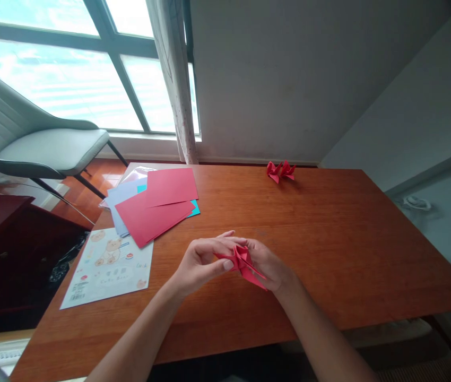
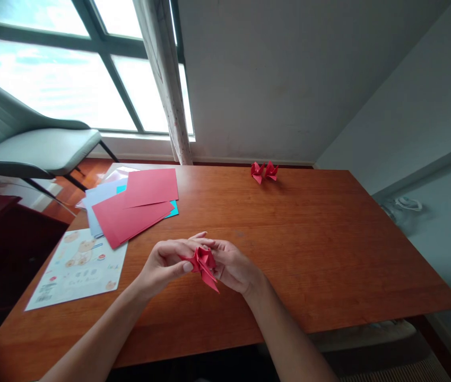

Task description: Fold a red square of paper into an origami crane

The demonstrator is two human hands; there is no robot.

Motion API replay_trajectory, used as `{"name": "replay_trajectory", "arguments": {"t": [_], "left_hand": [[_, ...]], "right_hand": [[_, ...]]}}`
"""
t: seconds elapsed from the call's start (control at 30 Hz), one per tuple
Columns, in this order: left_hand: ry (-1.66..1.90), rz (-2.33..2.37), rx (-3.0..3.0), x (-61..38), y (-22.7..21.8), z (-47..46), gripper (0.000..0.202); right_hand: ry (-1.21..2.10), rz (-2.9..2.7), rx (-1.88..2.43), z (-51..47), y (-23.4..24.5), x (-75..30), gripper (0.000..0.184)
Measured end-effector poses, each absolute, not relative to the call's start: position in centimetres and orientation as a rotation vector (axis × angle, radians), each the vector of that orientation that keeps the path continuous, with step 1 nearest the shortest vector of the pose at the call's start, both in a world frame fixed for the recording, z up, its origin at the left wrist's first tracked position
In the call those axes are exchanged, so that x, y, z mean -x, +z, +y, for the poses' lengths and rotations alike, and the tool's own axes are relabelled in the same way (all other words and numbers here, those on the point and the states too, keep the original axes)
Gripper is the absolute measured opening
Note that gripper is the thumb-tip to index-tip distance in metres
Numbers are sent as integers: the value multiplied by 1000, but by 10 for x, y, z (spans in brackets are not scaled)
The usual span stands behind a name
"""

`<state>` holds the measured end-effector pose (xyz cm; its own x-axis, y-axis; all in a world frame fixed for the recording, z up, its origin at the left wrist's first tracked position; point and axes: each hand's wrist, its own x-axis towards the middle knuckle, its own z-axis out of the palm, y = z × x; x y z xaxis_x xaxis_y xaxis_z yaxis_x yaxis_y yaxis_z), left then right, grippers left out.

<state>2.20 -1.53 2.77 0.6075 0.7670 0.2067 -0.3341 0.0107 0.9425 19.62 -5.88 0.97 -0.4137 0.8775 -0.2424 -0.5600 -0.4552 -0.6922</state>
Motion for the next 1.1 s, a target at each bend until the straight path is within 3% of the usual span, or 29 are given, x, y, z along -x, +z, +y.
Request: {"name": "replay_trajectory", "arguments": {"t": [0.43, 0.63, 0.83, 1.1], "left_hand": [[912, 448, -1443, -24, 32, -16, 11], [865, 421, -1599, -25, 37, -17, 10], [853, 416, -1833, -24, 41, -18, 8], [720, 457, -2122, -28, 35, -20, 9]], "right_hand": [[1944, -549, 744, -54, 21, -190, 20], [1867, -539, 817, -53, 10, -192, 30], [1616, -447, 955, -51, 3, -200, 31], [1560, -461, 1032, -51, 7, -211, 36]]}}
